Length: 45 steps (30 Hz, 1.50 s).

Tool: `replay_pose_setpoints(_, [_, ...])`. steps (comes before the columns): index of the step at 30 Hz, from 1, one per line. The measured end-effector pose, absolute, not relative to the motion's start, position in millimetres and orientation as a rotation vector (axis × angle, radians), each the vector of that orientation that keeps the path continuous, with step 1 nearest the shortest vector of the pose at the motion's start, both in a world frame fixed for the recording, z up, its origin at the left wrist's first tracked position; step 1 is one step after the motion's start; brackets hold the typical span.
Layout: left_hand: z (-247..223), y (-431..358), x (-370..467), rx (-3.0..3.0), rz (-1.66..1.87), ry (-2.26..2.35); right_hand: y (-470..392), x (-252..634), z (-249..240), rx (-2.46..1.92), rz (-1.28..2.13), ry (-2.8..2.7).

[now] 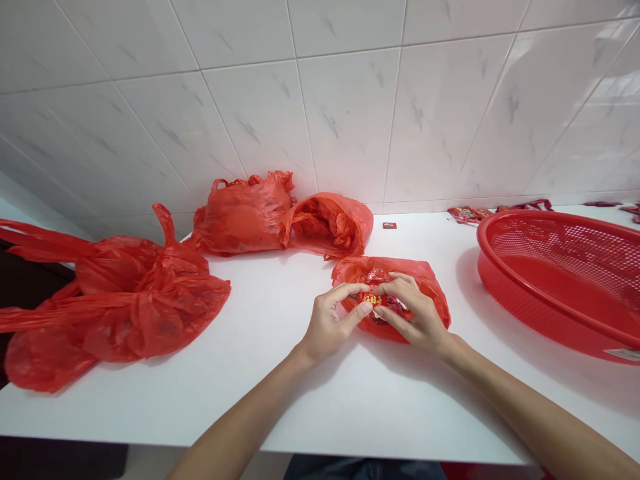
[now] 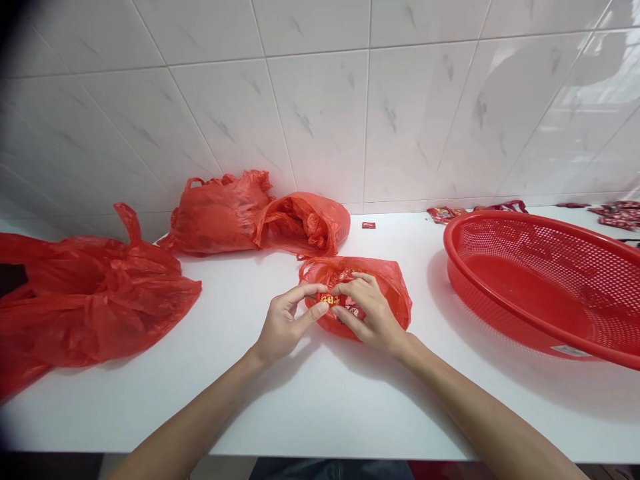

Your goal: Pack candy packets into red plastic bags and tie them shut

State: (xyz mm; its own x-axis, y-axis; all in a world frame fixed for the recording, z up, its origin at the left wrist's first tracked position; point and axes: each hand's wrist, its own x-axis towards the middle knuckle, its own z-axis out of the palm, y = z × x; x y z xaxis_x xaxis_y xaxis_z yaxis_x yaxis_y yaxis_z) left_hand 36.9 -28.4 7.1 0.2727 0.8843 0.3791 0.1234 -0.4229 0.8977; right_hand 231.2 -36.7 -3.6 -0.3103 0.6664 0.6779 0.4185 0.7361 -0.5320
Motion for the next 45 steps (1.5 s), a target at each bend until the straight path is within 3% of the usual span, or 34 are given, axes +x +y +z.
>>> replay_pose_setpoints(20, [-2.1,-26.7,39.3,1.66,1.216,0.899,-38.1,237.3,-5.4,-0.942,0.453,-1.848])
replay_pose_setpoints(30, [-2.4,-28.1,41.9,1.496,1.165,0.834,-39.5,231.8,2.6,-0.781,1.349,-1.491])
replay_pose_setpoints(45, [11.1,-29.2,43.6,1.509,0.996,0.743,-38.3,233.3,5.6,-0.809,1.352,-1.44])
